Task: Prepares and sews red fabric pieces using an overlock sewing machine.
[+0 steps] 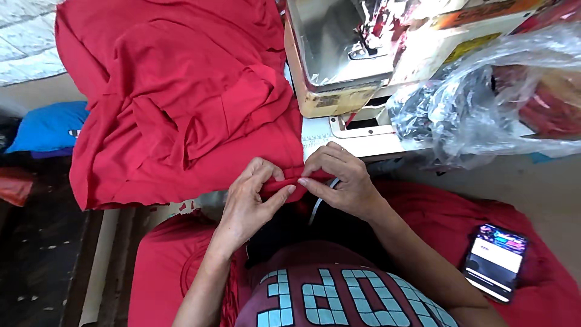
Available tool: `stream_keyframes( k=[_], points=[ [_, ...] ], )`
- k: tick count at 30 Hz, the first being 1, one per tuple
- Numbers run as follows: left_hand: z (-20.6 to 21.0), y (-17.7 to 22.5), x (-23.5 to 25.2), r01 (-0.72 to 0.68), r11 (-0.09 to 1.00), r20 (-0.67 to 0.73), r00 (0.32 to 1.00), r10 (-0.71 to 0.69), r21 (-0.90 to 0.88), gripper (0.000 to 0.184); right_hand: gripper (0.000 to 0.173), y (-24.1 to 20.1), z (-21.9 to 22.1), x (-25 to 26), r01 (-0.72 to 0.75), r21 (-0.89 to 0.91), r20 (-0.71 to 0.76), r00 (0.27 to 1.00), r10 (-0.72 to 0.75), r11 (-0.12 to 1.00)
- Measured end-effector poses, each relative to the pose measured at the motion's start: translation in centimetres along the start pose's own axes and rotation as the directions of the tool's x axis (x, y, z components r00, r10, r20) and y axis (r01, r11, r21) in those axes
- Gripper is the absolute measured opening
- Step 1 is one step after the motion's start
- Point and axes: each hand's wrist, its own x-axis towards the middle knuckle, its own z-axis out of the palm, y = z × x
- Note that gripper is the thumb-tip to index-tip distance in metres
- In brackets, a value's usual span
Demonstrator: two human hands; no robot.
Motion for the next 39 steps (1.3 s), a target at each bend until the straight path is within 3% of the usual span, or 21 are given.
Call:
stream_keyframes(
  k=[8, 11, 14, 19, 23, 29, 36, 39],
  points=[
    [1.4, 0.0, -0.3, 0.012, 0.977, -0.157, 0.986, -0.046, -0.213, 0.004, 0.012, -0.4, 0.8, -0.2, -0.016, -0.015, -0.115, 0.993, 0.014, 1.000],
    [1.8, -0.2, -0.3, -0.004, 0.990, -0.204, 0.979, -0.025, -0.139, 0.009, 0.014, -0.5, 0.9, -0.2, -0.025, -0.058, -0.136, 0.991, 0.016, 0.998],
    [1.8, -0.4, -0.3, -0.011, 0.999, -0.181, 0.983, 0.019, 0.043, 0.020, 0.015, -0.6, 0.9, -0.1, -0.066, -0.144, -0.123, 0.991, 0.048, 0.987],
    [1.4, -0.9, -0.4, -0.010, 0.992, -0.151, 0.988, 0.030, 0.129, 0.015, 0.022, 0.2, -0.1, 0.5, -0.058, -0.140, 0.131, 0.988, 0.077, 0.988],
    [-0.7, -0.8, -0.1, 0.003, 0.999, -0.059, 0.998, 0.000, 0.044, 0.022, 0.025, 0.4, 0.1, 2.5, 0.063, -0.202, 0.156, 0.987, -0.031, 0.977],
    [-5.5, -0.2, 2.3, -0.040, 0.950, -0.240, 0.964, 0.118, 0.309, 0.022, 0.025, 0.4, -0.1, 10.1, 0.333, -0.262, 0.299, 0.920, -0.252, 0.906],
    [-8.0, -4.3, 7.0, 0.056, 0.846, -0.288, 0.950, 0.117, 0.530, 0.022, 0.017, 3.2, 2.3, 19.6, 0.341, -0.200, 0.542, 0.819, -0.187, 0.919],
    [-7.9, -5.6, 8.1, 0.067, 0.868, -0.264, 0.961, 0.075, 0.492, 0.019, 0.014, 4.7, 3.1, 21.3, 0.312, -0.203, 0.617, 0.777, -0.126, 0.928]
  ],
)
